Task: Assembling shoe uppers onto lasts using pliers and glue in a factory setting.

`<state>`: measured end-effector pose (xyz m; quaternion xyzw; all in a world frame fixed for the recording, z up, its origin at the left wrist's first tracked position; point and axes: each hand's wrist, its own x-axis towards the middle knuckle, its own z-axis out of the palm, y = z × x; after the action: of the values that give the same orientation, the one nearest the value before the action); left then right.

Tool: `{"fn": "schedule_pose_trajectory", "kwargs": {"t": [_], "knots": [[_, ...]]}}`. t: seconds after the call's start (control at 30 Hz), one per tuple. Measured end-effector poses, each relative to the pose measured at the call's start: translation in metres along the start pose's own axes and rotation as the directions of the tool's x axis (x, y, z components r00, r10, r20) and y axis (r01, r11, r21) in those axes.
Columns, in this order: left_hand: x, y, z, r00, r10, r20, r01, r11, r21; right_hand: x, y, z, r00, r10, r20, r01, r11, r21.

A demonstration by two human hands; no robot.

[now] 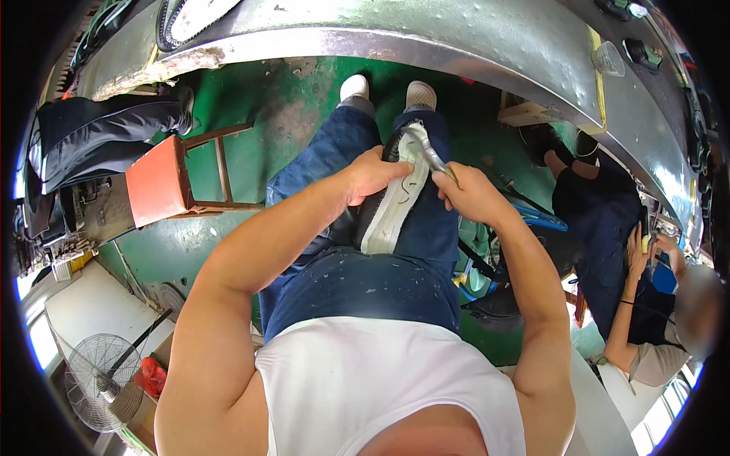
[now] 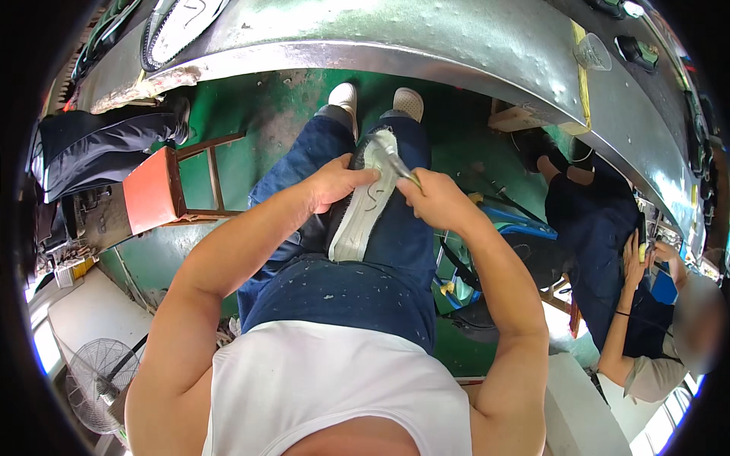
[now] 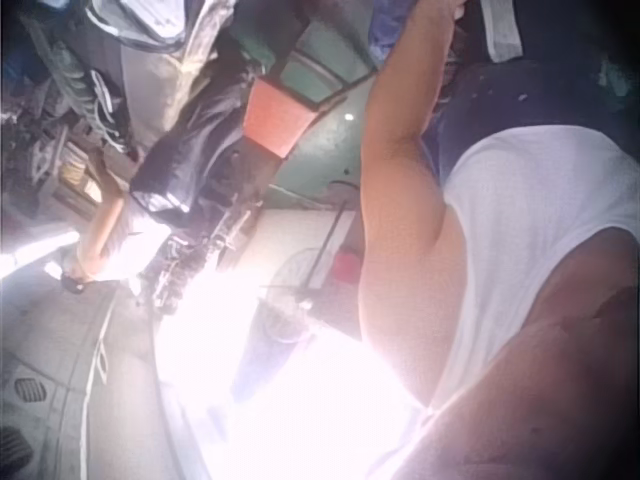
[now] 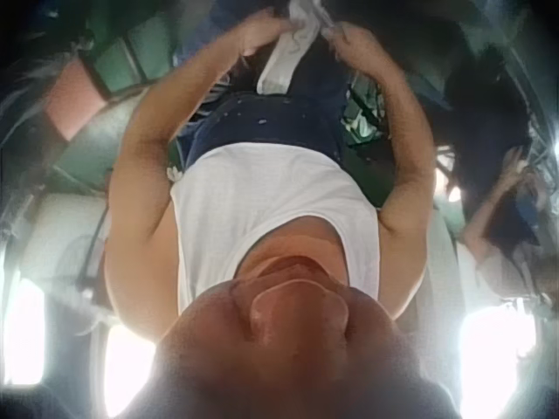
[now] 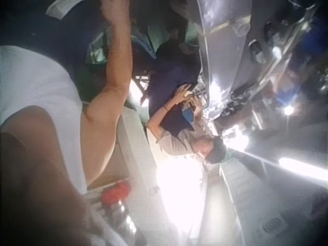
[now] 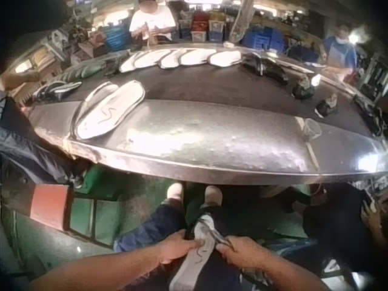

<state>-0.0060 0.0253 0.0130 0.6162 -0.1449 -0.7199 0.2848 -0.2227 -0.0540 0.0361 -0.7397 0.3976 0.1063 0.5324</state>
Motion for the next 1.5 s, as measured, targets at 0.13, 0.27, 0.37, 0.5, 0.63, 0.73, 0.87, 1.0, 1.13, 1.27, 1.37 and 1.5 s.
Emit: {"fn": "schedule_pose_trajectory", "kwargs": {"t": [0.13, 0.27, 0.37, 0.5, 0.63, 0.73, 0.87, 1.0, 1.13, 1.27, 1.37, 1.5], "knots": [[-0.013, 0.015, -0.007, 0.993, -0.063, 0.104, 0.059, 0.998, 0.038, -0.051, 0.003, -0.004, 0.987, 0.112, 0.115, -0.126, 0.984, 0.126], [-0.008, 0.018, -0.003, 0.99, -0.128, 0.056, 0.125, 0.991, 0.053, -0.076, 0.014, 0.036, 0.909, -0.416, -0.023, 0.401, 0.89, -0.216], [-0.002, 0.011, -0.001, 0.991, -0.116, 0.07, 0.11, 0.991, 0.076, -0.078, -0.005, 0.05, 0.934, -0.357, -0.031, 0.316, 0.861, -0.399], [-0.013, 0.013, 0.003, 0.992, -0.107, 0.065, 0.101, 0.991, 0.092, -0.072, -0.049, 0.051, 0.976, -0.216, 0.007, 0.136, 0.591, -0.795], [-0.003, -0.003, -0.009, 0.994, -0.09, 0.064, 0.082, 0.99, 0.112, -0.043, -0.045, 0.027, 0.968, -0.175, 0.179, 0.249, 0.742, -0.623], [0.001, -0.01, -0.018, 0.993, -0.076, 0.088, 0.073, 0.996, 0.041, -0.024, -0.014, 0.03, 0.969, -0.19, 0.158, 0.246, 0.809, -0.535], [0.017, -0.023, -0.03, 0.989, -0.008, 0.149, 0.021, 0.996, -0.087, -0.009, 0.026, 0.043, 0.962, -0.272, -0.014, 0.261, 0.936, -0.237], [0.007, -0.014, -0.031, 0.92, 0.098, 0.38, -0.098, 0.995, -0.018, -0.017, 0.042, 0.051, 0.945, -0.294, -0.143, 0.274, 0.951, -0.142], [0.001, -0.014, -0.013, 0.963, 0.133, 0.233, -0.191, 0.95, 0.246, -0.06, 0.026, 0.061, 0.962, -0.246, -0.12, 0.194, 0.923, -0.333], [0.004, -0.029, -0.006, 0.967, 0.211, 0.139, -0.245, 0.919, 0.308, -0.09, 0.01, 0.088, 0.96, -0.232, -0.159, 0.11, 0.83, -0.546], [0.001, -0.037, 0.001, 0.956, 0.285, 0.071, -0.29, 0.879, 0.378, -0.102, 0.014, 0.102, 0.982, -0.136, -0.133, 0.065, 0.896, -0.439], [0.0, -0.062, 0.012, 0.847, 0.531, 0.027, -0.454, 0.695, 0.557, -0.09, 0.037, 0.083, 0.976, 0.049, 0.214, -0.071, 0.993, 0.094]]}}
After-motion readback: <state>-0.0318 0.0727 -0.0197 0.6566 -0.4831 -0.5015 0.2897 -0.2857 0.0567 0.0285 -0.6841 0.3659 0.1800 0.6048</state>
